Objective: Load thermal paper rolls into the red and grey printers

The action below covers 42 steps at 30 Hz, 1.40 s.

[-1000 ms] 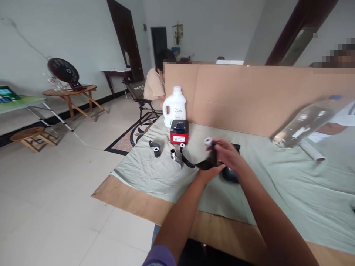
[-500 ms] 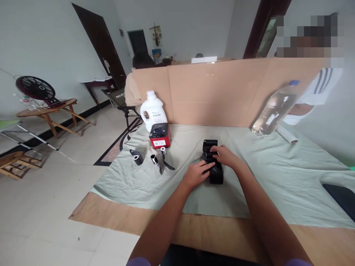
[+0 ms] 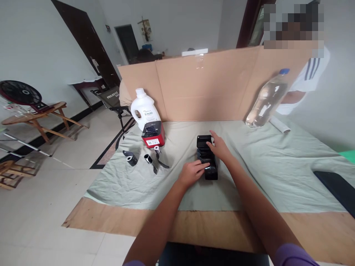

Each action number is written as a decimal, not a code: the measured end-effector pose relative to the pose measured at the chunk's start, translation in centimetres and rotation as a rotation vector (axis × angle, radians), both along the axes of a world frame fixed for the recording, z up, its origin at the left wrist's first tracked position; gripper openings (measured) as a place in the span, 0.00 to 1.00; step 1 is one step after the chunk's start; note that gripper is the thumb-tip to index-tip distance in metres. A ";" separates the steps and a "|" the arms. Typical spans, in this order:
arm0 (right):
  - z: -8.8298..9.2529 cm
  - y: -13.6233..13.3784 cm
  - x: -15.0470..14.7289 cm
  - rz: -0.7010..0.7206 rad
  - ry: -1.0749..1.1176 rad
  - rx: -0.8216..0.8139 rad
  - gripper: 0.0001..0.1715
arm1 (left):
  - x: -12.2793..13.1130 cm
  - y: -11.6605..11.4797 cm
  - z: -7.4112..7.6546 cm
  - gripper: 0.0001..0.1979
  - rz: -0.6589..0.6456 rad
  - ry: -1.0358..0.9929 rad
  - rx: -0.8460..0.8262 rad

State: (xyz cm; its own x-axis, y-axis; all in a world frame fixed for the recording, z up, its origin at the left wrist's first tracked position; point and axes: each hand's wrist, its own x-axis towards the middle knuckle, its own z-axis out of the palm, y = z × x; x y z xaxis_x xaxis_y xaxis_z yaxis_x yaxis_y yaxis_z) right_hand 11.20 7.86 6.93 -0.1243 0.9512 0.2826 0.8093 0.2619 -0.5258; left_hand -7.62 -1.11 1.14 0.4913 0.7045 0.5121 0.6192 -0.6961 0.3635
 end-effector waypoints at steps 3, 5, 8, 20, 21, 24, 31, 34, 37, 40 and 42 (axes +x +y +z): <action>0.3 0.4 0.8 0.089 0.071 -0.024 0.21 | 0.1 -0.2 0.1 0.18 -0.032 0.019 0.041; 1.0 0.1 1.3 0.158 0.024 -0.083 0.18 | 0.1 -0.3 0.1 0.18 -0.046 0.029 0.054; 2.3 -0.9 1.7 0.306 -0.164 -0.203 0.17 | 0.1 -0.4 -0.1 0.18 -0.050 0.056 0.042; 1.3 -0.5 0.8 0.112 0.003 -0.539 0.27 | 0.4 -0.4 -0.4 0.17 -0.044 0.035 -0.072; 1.3 -0.5 0.8 0.101 -0.006 -0.534 0.27 | 0.4 -0.4 -0.4 0.17 -0.044 0.033 -0.079; 1.7 -1.1 0.4 0.092 -0.063 -0.517 0.27 | 0.4 -0.4 -0.3 0.17 -0.047 0.032 -0.092; 2.9 -6.2 -5.5 -0.128 -0.357 -0.449 0.44 | 0.1 -0.6 -0.4 0.12 -0.035 0.066 -0.105; 3.0 -7.1 -7.1 -0.197 -0.384 -0.400 0.42 | -0.2 -1.0 0.0 0.09 -0.051 0.082 -0.166; 3.3 -6.4 -5.0 -0.167 -0.277 -0.357 0.40 | -0.2 -1.4 0.6 0.23 -0.117 0.098 -0.211; 4.0 -4.8 0.6 -0.261 -0.146 -0.269 0.42 | 0.2 -1.8 0.5 0.30 -0.038 0.233 -0.190; 4.5 -3.4 5.5 -0.399 -0.109 -0.194 0.44 | 0.6 -2.1 -0.1 0.28 0.059 0.329 -0.165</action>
